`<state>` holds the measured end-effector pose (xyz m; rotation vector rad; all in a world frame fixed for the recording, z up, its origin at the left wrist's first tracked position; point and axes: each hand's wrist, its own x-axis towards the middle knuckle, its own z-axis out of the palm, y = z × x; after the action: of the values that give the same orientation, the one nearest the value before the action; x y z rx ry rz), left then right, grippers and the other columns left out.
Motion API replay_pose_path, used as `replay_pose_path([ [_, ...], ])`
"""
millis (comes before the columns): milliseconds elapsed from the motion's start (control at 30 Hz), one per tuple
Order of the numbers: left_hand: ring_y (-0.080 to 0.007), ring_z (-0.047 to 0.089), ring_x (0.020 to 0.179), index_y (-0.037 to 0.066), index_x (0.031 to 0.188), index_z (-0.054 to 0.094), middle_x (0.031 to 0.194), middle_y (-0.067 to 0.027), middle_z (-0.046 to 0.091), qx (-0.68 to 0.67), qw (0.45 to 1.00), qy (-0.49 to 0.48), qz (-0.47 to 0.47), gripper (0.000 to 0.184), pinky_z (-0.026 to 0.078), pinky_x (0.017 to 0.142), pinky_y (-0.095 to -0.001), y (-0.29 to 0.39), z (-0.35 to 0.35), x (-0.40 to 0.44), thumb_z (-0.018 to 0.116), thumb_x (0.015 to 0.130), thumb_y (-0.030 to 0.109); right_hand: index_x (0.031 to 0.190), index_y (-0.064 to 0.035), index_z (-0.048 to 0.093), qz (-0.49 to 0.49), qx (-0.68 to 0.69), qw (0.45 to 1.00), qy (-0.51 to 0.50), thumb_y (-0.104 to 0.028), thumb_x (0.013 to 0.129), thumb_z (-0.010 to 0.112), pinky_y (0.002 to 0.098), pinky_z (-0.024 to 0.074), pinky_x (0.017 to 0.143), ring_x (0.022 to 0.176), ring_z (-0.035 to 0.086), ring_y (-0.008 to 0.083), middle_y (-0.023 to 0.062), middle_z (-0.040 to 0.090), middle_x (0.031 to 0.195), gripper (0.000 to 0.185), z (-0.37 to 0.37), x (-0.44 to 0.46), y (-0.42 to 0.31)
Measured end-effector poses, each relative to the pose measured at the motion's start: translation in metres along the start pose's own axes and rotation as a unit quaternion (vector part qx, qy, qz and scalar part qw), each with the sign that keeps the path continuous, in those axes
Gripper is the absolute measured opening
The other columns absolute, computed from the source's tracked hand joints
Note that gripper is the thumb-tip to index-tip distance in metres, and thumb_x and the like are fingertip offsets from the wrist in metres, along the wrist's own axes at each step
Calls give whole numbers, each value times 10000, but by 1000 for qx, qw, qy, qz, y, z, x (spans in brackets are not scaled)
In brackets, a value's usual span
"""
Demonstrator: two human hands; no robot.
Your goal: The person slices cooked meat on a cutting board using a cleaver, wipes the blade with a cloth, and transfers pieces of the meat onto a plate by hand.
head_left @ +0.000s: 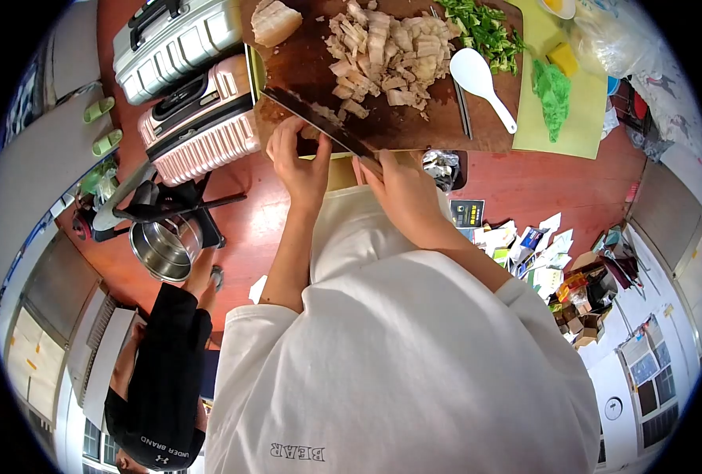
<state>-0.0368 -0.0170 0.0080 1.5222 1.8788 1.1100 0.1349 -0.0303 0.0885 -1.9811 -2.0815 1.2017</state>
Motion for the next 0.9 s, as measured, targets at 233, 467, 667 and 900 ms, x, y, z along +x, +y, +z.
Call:
replay_pose_path([
  [233,-253,620,1031,60,1072,630,1052,-71,663,16,1000,-3,14,387,374,964,-371,-3,0,-4,779,719,8,962,-22,569,39,-5,999,-21,-335,999,582,508,526,622,679,670,415,218,657,685,315,6,-7,7],
  [467,-241,614,1047,67,1070,634,1069,-65,659,17,999,-11,31,374,365,961,-367,4,-4,0,776,729,5,893,-6,560,-10,-3,998,57,-340,993,596,505,521,552,636,669,419,235,634,635,350,2,12,21],
  [667,-251,623,1005,53,1057,648,1058,-72,668,6,999,4,51,355,429,938,-350,17,7,12,771,736,-34,894,-1,564,-11,103,993,61,-351,999,597,515,460,542,632,620,461,243,615,663,367,-23,8,35],
  [900,-254,585,1018,66,1062,637,1062,-75,641,20,999,11,42,357,398,953,-362,17,10,9,784,744,-3,877,-4,544,15,119,988,95,-328,987,618,496,468,543,640,632,446,235,614,668,350,-35,-16,29],
])
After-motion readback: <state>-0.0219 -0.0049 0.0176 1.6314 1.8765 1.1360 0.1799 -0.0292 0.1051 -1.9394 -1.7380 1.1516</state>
